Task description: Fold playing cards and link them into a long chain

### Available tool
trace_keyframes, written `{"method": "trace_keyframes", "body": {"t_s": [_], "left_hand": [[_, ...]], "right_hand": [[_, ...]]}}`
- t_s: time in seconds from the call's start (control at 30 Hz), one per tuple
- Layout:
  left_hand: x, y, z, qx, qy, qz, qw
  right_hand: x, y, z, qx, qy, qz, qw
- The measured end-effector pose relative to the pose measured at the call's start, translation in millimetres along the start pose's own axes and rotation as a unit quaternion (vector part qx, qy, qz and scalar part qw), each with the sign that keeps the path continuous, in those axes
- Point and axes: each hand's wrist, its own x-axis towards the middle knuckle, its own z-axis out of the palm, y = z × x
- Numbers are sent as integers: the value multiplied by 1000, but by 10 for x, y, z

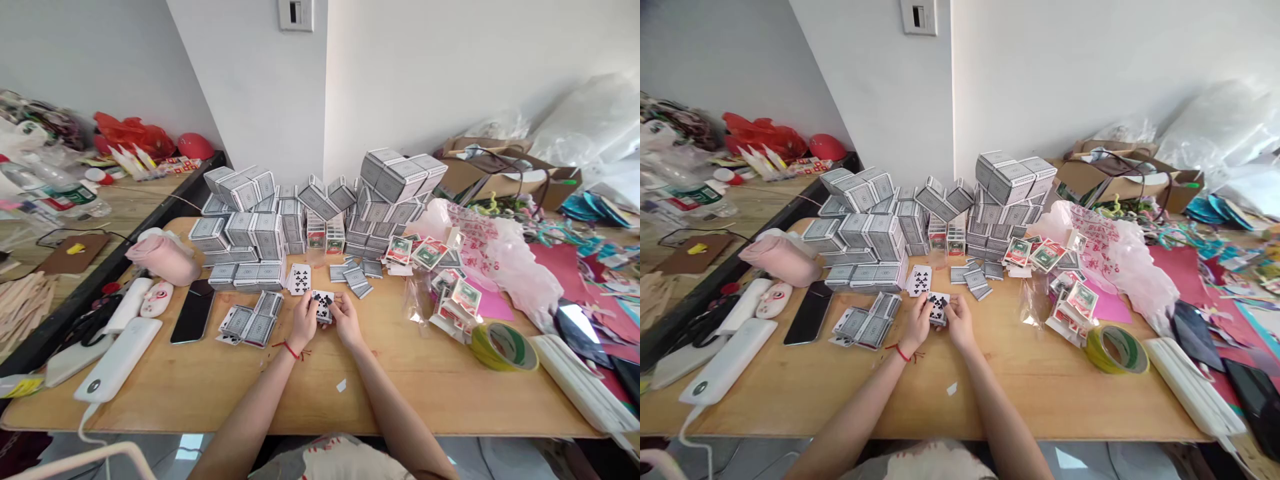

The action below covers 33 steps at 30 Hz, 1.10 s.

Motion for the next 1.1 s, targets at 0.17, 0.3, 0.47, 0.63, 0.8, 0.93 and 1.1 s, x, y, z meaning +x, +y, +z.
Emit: {"method": "trace_keyframes", "body": {"t_s": [0.17,0.3,0.47,0.63,0.8,0.93,1.1], "left_hand": [[-33,-13,17,-8,3,-12,1000],[-31,-22,17,6,32,-26,999],[-18,8,42,-7,46,-47,998],[-13,47,29,-59,37,-59,996],[-25,73,14,-94,24,-61,993],[-30,71,12,-101,20,-56,993],[-25,29,2,-115,12,-52,992]], "right_hand": [[-54,-15,37,22,-17,21,999],[-67,28,45,27,-19,34,999],[-47,61,33,10,-24,33,999],[-15,85,38,-18,-25,26,999],[-2,109,31,-20,-24,27,999],[-7,106,13,-2,-27,27,999],[-17,91,8,16,-36,30,999]]}}
